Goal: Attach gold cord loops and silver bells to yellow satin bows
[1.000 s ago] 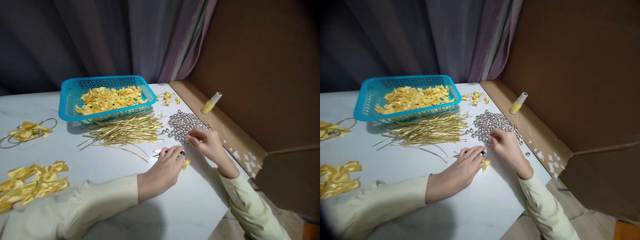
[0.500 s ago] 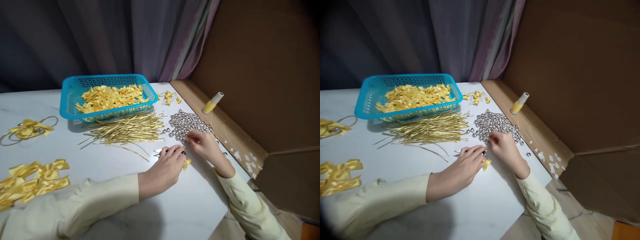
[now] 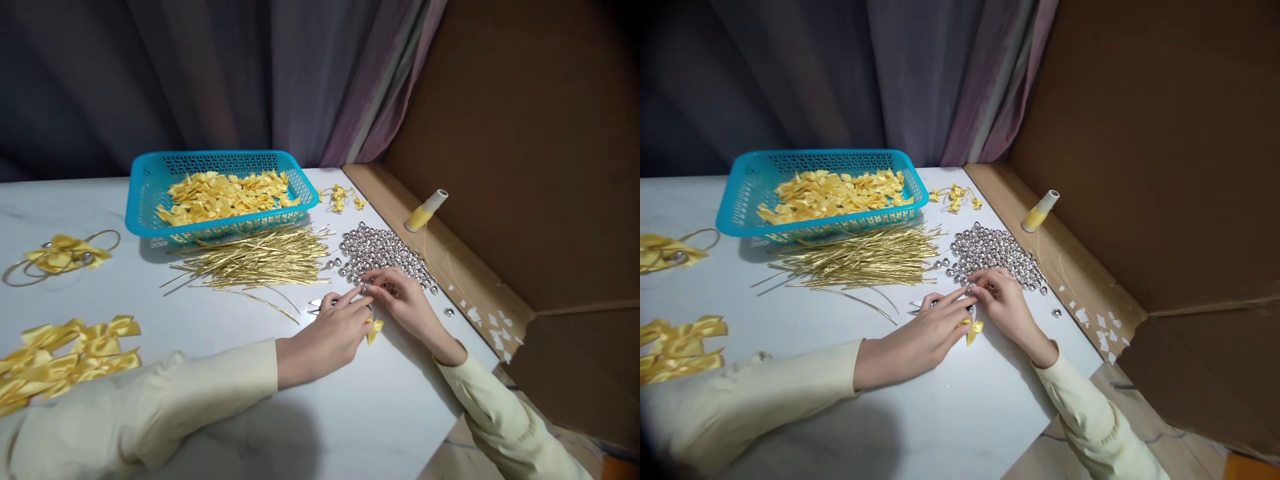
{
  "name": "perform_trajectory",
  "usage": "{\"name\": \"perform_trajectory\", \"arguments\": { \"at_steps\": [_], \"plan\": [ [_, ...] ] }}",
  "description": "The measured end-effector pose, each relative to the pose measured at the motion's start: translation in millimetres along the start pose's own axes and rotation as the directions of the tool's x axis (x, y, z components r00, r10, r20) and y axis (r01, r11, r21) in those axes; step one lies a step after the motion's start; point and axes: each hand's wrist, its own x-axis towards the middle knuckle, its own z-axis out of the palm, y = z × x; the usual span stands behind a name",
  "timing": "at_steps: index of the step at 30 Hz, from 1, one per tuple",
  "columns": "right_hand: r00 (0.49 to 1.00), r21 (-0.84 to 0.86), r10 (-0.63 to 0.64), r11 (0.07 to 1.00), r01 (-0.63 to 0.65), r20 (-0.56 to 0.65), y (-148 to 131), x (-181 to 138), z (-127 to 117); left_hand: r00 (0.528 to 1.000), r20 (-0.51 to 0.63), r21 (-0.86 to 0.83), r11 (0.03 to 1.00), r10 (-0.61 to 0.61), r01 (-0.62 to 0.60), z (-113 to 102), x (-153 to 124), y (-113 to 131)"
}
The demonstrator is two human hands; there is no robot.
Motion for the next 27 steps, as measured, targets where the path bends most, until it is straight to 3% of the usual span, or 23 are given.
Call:
{"name": "perform_trajectory", "arguments": {
  "at_steps": [6,12,17,20,27],
  "plan": [
    [0.993,0.259,0.108,0.959,-0.115,0.041,-5.3,-2.1,4.3,0.999,-0.052,-0.071,0.997,-0.012,0.008,-5.2,2.2,1.6],
    [0.995,0.436,0.083,0.895,-0.097,0.051,-21.0,-2.7,0.8,0.997,-0.081,-0.066,0.998,-0.006,0.0,-24.5,1.6,8.6],
    [0.999,0.46,-0.039,0.888,0.028,0.013,-34.0,-4.3,-1.6,0.997,-0.071,-0.03,0.999,0.043,-0.045,-42.3,-8.6,19.4],
    [0.988,0.431,-0.145,0.896,0.106,0.058,-45.2,-7.4,-4.6,0.997,-0.067,-0.006,0.999,0.05,-0.051,-51.9,-19.0,27.7],
    [0.903,0.26,-0.397,0.9,0.349,0.164,-77.4,-15.2,-8.7,0.993,-0.095,0.031,0.997,0.073,-0.071,-71.2,-46.0,46.8]
  ]
}}
